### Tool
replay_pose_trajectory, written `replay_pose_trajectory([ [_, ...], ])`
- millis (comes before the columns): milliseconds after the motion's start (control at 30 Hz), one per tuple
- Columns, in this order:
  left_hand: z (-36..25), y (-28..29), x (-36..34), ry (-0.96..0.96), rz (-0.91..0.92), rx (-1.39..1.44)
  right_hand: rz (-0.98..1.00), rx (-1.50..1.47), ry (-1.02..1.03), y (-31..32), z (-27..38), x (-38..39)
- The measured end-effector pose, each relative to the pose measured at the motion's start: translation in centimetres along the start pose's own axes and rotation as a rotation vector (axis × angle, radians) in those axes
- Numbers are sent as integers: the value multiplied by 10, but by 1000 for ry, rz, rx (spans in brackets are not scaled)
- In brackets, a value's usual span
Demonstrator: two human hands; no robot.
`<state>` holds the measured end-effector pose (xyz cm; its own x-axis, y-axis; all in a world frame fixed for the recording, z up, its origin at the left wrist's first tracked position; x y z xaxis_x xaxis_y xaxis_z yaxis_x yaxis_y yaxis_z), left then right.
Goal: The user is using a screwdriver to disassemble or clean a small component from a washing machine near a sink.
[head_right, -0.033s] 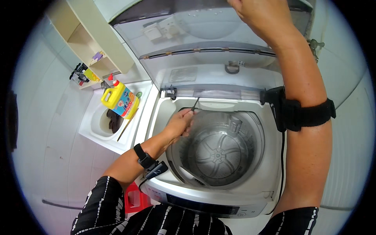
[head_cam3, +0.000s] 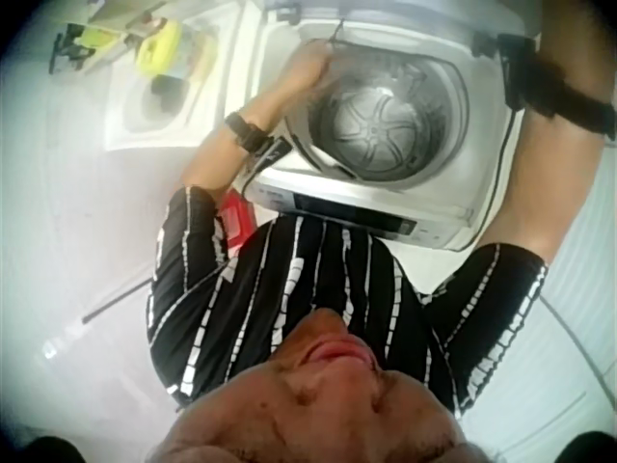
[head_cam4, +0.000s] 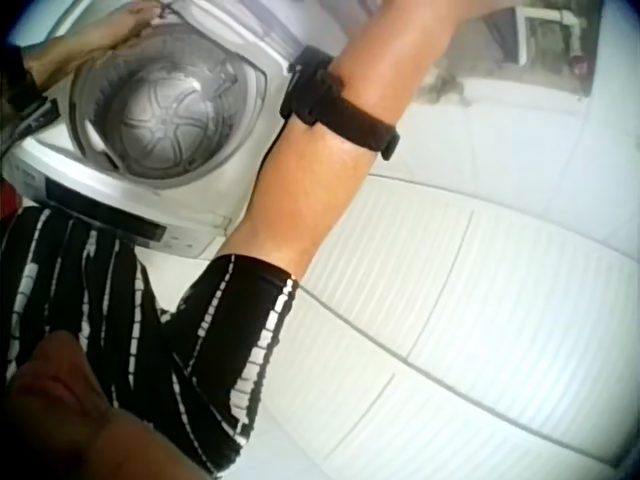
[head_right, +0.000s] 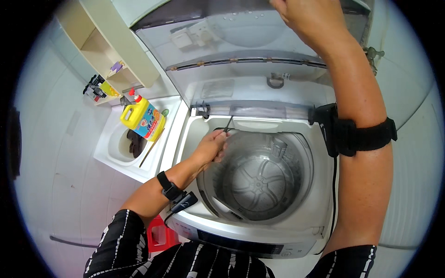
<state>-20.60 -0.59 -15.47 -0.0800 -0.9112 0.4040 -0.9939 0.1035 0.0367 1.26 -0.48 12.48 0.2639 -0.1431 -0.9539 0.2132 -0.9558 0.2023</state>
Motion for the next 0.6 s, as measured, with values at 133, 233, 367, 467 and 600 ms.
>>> replay_pose_trajectory([
  [133, 9, 25, 7, 57, -126, 82, 15, 4, 17, -2, -7, 0],
  [233, 11, 29, 15, 72, -148, 145, 10, -10, 57, -4, -12, 1],
  [367, 9, 20, 17, 106, -124, 103, -37, -34, 77, -6, -11, 1],
  [467, 7, 4, 15, 95, -56, 123, -16, -7, 9, -4, -2, 0],
  [600, 13, -23, 14, 49, 19, 42, 8, 12, 51, -9, -12, 1],
])
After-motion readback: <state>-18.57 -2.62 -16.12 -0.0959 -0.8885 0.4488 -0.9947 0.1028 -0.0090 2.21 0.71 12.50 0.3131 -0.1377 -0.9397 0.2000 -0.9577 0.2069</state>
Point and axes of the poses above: each hand's wrist, its own x-axis away from the middle knuckle, its own y-axis out of the back of the hand, z = x × y, the point moved 3 cm from there along -x, towards the middle knuckle, and after that the axes turned 10 degrees about -z, right-handed, at the moved point
